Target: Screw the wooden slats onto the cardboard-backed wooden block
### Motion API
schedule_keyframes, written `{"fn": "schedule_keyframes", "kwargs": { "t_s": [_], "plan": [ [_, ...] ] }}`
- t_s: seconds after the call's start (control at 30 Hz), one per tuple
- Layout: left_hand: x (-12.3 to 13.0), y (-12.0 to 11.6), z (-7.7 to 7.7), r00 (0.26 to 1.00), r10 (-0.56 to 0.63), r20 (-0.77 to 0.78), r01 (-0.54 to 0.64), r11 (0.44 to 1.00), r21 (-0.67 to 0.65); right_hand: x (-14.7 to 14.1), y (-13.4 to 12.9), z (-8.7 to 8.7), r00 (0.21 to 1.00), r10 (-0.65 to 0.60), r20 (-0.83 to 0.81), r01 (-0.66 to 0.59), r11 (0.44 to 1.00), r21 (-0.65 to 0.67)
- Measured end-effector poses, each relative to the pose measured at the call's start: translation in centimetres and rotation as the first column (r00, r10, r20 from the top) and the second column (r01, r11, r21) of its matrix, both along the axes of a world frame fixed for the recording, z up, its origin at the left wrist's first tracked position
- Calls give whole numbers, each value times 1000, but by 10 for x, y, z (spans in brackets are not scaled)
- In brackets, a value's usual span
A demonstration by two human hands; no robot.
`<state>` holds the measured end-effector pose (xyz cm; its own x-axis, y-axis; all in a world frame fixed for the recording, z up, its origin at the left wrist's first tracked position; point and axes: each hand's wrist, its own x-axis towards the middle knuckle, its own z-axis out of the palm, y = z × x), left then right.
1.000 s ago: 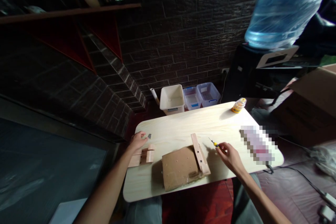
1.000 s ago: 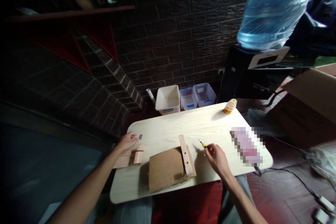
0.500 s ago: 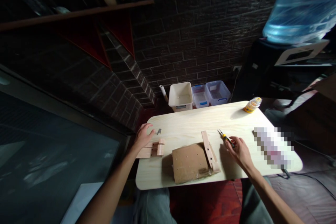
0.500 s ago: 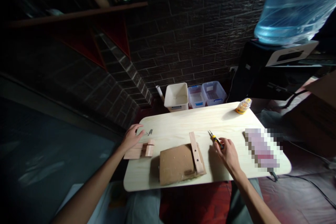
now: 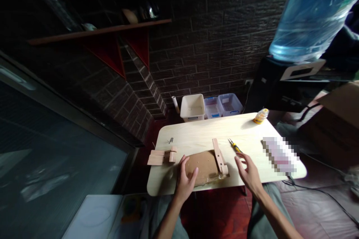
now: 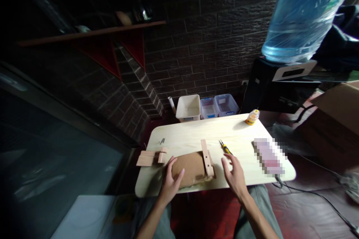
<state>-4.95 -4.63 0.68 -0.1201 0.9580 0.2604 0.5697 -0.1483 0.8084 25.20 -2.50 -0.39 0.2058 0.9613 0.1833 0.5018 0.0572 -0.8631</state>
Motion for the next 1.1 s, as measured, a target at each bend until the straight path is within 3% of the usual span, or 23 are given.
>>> {"fn": "schedule_keyframes", "kwargs": {
  "t_s": [0.1,0.17,0.4,0.57,0.73,0.93,1.1],
  "plan": [
    [16,-5,-11,997,77,28,-77,997,22,-28,-11,19,964,266,3,-265,963,35],
    [20,-6,-15,993,111,49,-113,993,27,-44,-17,21,943,331,-23,-330,943,39],
    [16,-9,-19,995,98,38,-99,995,33,-59,-18,-1,955,283,-91,-283,959,15],
    [15,-8,-19,994,109,32,-110,993,34,-55,-20,6,941,315,-123,-319,948,-7],
    [12,-7,-17,999,31,28,-31,999,5,-48,-15,8,929,341,-146,-345,938,-5],
    [-20,10,3,987,-155,36,156,986,-49,-39,-6,5,938,312,-149,-317,948,-10],
    [-80,51,34,996,-55,-63,53,998,-30,-34,2,-3,964,249,-97,-255,966,-51]
  ]
}}
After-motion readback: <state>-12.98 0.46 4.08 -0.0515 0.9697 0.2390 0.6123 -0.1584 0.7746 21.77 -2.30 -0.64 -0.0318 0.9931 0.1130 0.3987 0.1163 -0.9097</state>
